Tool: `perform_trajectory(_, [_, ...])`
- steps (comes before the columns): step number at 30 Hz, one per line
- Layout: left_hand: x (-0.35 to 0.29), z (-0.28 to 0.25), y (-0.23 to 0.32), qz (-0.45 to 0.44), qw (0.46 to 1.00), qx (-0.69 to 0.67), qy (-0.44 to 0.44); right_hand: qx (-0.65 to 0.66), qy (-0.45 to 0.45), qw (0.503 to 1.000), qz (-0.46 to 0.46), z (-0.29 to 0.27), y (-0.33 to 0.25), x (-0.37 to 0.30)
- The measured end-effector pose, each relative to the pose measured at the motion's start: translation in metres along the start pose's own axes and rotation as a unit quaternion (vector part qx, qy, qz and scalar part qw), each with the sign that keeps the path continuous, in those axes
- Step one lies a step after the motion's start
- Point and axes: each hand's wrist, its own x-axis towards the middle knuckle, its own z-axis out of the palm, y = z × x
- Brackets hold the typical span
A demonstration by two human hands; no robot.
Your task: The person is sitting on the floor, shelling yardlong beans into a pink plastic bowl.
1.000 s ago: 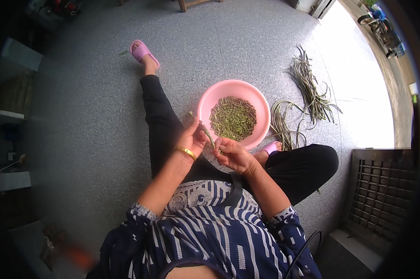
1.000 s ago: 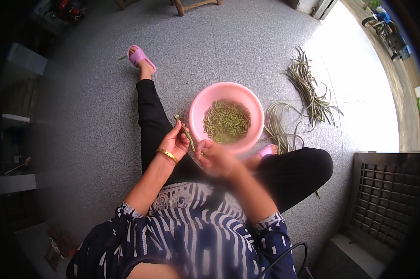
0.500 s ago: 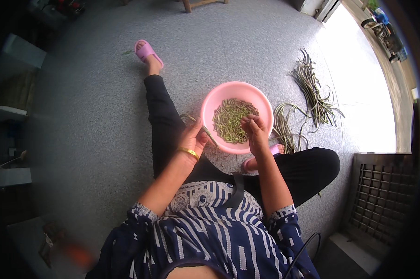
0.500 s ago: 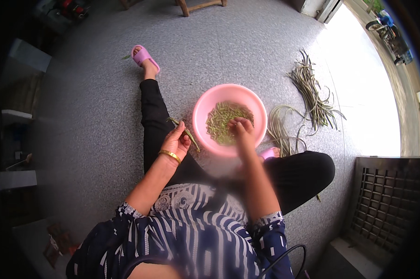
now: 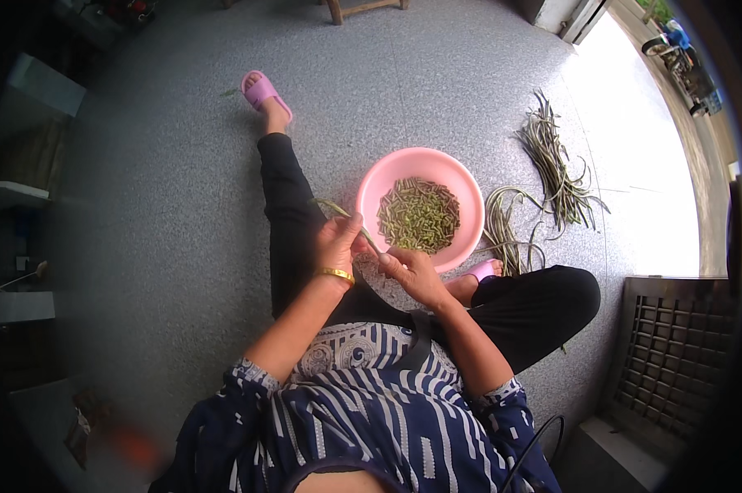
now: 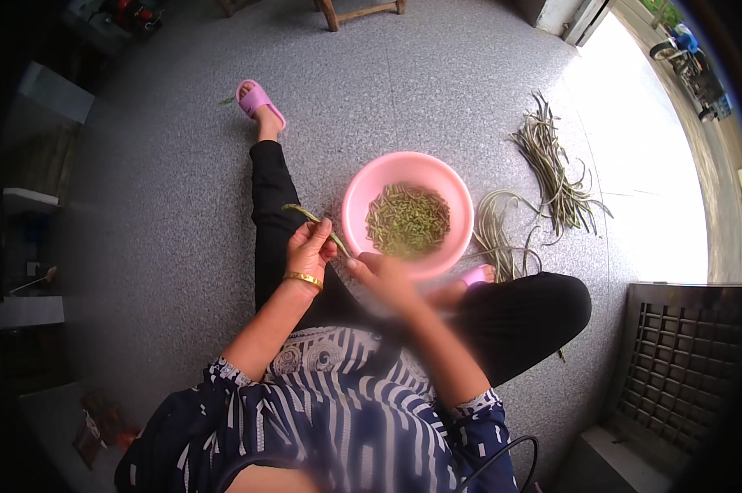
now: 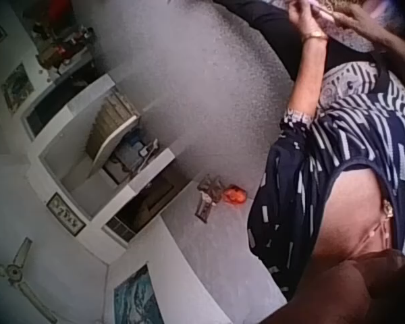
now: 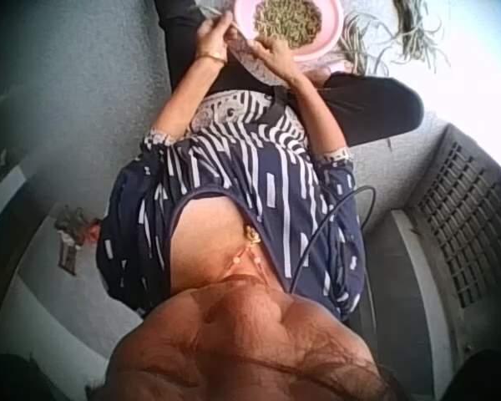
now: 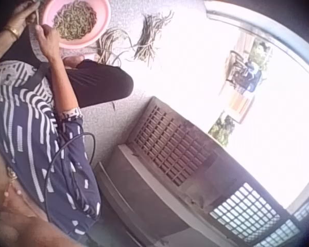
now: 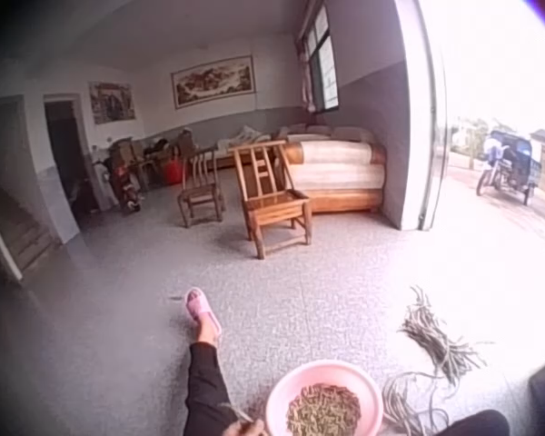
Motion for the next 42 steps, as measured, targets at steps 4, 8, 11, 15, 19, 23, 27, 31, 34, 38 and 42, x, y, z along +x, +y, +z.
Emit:
perform_trajectory(4, [0.003,0.0,-0.004,0.002,1.0,0.022,0.018,-0.096,0.003,0.994,-0.052,0.002,-0.005,0.0])
perform_trajectory(8, [0.005,0.001,-0.003,-0.174,0.983,-0.055,0.029,-0.205,0.103,0.935,-0.269,0.004,-0.008,-0.003])
perform_trajectory(11, [0.019,-0.009,-0.016,-0.235,0.96,-0.13,0.083,-0.185,0.086,0.927,-0.313,0.002,-0.012,-0.01])
perform_trajectory(15, [0.036,-0.028,-0.01,-0.184,0.967,-0.14,0.104,-0.181,0.065,0.935,-0.3,0.009,-0.001,-0.016])
perform_trajectory(19, [0.032,-0.025,-0.005,-0.175,0.969,-0.154,0.084,-0.282,-0.021,0.957,-0.061,0.01,0.048,-0.005])
perform_trajectory(23, [0.023,-0.022,-0.011,-0.19,0.967,-0.144,0.09,-0.367,-0.082,0.925,-0.049,0.011,0.054,-0.004])
perform_trajectory(27, [0.013,-0.013,-0.019,-0.151,0.985,-0.081,0.034,0.048,-0.033,0.996,0.065,0.007,0.052,0.006])
perform_trajectory(31, [0.008,-0.007,-0.033,-0.138,0.99,-0.021,0.003,0.196,-0.04,0.979,0.026,0.014,0.042,0.003])
perform_trajectory(34, [0.013,-0.009,-0.038,-0.145,0.989,-0.034,0.006,0.043,0.016,0.999,0.011,0.023,0.045,0.002])
perform_trajectory(38, [0.026,-0.025,-0.042,-0.169,0.985,-0.034,0.031,-0.145,0.013,0.98,-0.137,0.022,0.029,-0.002])
perform_trajectory(42, [0.038,-0.031,-0.048,-0.264,0.953,-0.095,0.116,-0.143,-0.017,0.97,-0.197,0.017,0.012,-0.01])
